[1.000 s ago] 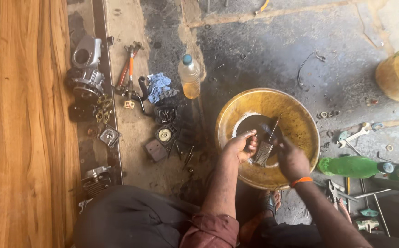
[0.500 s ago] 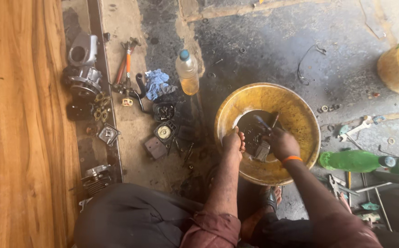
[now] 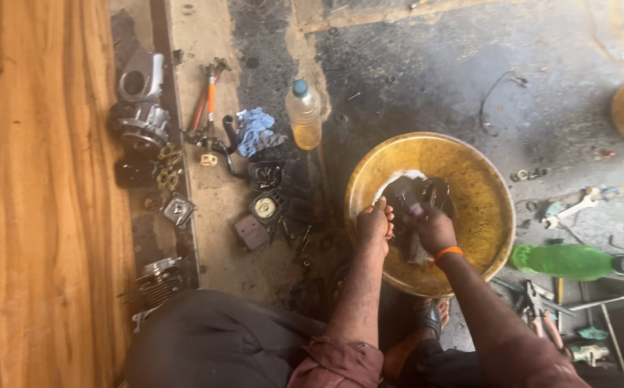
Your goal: The person cleans mechanical engine components in a bowl of fluid and uses a thin wire to clear internal passages.
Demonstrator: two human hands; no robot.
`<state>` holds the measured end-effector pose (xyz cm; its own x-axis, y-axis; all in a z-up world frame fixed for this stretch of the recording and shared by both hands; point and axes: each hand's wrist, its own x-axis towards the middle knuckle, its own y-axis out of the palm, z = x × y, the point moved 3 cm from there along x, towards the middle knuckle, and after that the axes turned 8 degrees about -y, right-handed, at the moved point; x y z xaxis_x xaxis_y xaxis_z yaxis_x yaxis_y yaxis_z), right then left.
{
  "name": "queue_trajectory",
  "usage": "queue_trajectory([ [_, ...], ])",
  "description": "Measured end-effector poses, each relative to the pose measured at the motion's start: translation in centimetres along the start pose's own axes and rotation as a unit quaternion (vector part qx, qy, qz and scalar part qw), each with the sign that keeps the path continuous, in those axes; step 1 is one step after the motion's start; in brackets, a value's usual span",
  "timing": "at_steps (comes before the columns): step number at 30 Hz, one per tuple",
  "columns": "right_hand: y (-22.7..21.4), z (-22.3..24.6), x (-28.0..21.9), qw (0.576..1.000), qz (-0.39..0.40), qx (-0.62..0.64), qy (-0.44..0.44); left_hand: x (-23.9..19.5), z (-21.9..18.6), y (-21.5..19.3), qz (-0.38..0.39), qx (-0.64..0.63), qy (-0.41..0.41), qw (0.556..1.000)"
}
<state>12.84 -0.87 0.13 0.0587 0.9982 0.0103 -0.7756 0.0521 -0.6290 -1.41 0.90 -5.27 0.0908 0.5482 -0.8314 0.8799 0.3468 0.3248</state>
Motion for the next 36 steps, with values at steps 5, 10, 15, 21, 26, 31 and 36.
queue_trajectory([
  [5,-4.1,1.8,-0.3,0.850,0.070,0.446,0.271,-2.8,-2.2,2.7,0.069,0.222,0.081,0.969],
  [10,-6.8,-0.2,-0.6,0.786,0.033,0.544,0.293,-5.6,-1.9,5.3,0.252,0.171,0.050,0.951],
  [15,-7.6,-1.5,-1.4,0.813,0.032,0.495,0.303,-5.9,-2.0,5.3,0.294,0.178,0.045,0.938],
  [21,-4.7,-7.5,-2.6,0.993,0.007,-0.055,0.103,-7.0,-3.8,3.3,0.318,0.053,0.002,0.946],
  [26,0.8,-10.1,-5.6,0.920,0.208,-0.321,0.085,-7.6,-4.0,2.7,0.311,0.000,-0.046,0.949],
  [31,-4.7,-3.0,-3.6,0.975,0.136,-0.090,0.149,-6.4,-4.0,2.3,0.221,0.047,-0.016,0.974],
  [36,-10.3,3.4,-4.4,0.933,0.206,0.135,0.263,-5.2,-3.8,2.6,0.188,0.106,0.024,0.976],
])
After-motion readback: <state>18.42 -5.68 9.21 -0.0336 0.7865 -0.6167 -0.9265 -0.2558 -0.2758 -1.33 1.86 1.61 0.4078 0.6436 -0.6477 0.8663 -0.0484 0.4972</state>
